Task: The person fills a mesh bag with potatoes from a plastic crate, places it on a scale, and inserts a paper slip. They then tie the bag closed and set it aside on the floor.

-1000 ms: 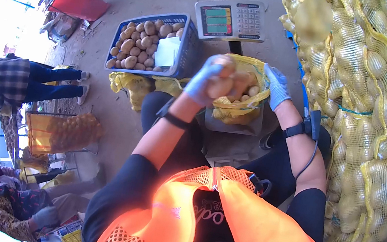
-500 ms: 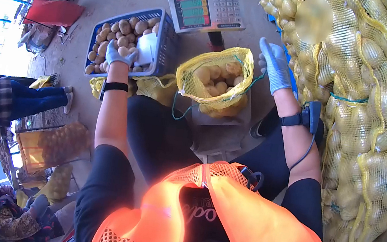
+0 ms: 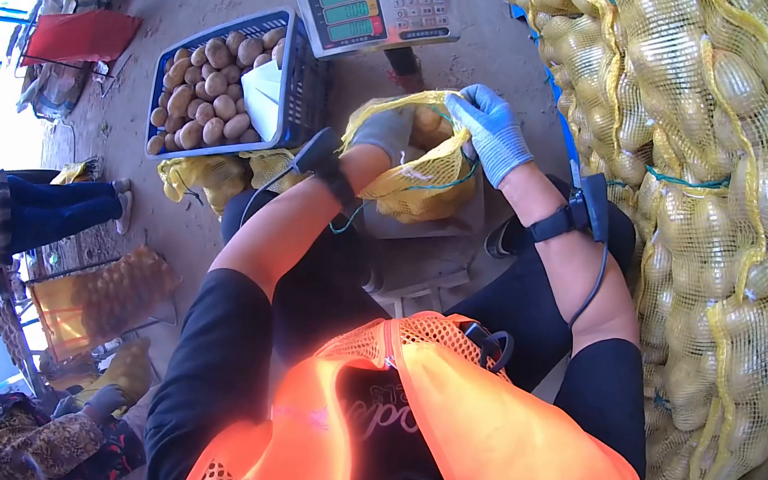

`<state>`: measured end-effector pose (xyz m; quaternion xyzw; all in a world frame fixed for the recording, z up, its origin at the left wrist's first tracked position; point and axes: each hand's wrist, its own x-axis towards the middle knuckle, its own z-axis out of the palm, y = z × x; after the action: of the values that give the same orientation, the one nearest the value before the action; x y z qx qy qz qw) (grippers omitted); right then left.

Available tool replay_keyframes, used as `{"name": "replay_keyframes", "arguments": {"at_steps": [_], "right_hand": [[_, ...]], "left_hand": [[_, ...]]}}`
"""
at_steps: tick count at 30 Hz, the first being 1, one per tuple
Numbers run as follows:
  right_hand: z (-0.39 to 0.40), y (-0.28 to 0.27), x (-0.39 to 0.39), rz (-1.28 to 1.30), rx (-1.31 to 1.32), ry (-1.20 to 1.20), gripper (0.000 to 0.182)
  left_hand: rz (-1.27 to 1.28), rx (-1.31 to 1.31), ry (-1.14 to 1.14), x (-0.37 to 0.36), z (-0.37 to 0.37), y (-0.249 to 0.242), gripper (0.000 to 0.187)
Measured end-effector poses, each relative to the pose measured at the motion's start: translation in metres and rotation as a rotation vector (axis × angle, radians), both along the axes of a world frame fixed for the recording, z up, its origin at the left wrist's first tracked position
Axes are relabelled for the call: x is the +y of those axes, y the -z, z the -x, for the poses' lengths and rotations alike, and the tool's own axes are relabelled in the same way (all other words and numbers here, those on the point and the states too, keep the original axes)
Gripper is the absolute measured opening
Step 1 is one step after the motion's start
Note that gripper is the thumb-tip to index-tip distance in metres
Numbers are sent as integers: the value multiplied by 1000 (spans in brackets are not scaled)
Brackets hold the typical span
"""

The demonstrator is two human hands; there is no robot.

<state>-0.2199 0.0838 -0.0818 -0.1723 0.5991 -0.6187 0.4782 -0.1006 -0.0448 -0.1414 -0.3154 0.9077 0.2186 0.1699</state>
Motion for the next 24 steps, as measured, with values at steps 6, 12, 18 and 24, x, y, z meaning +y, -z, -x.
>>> {"name": "replay_keyframes", "arguments": {"at_steps": [6,12,18,24], "right_hand": [[1,4,4,19,1,-22,15],[2,-2,7,41,53,28,14],[-11,-10,8,-3,136,-80,18],[-21,6,0,85,498,-108,17]], "left_hand": [[241,-70,42,-2,0,17,31],[-277,285,32,-19,-33,24,45],[-63,136,-48,20,-6,-24,51],[124,-194,152,12,19,-18,41]]}}
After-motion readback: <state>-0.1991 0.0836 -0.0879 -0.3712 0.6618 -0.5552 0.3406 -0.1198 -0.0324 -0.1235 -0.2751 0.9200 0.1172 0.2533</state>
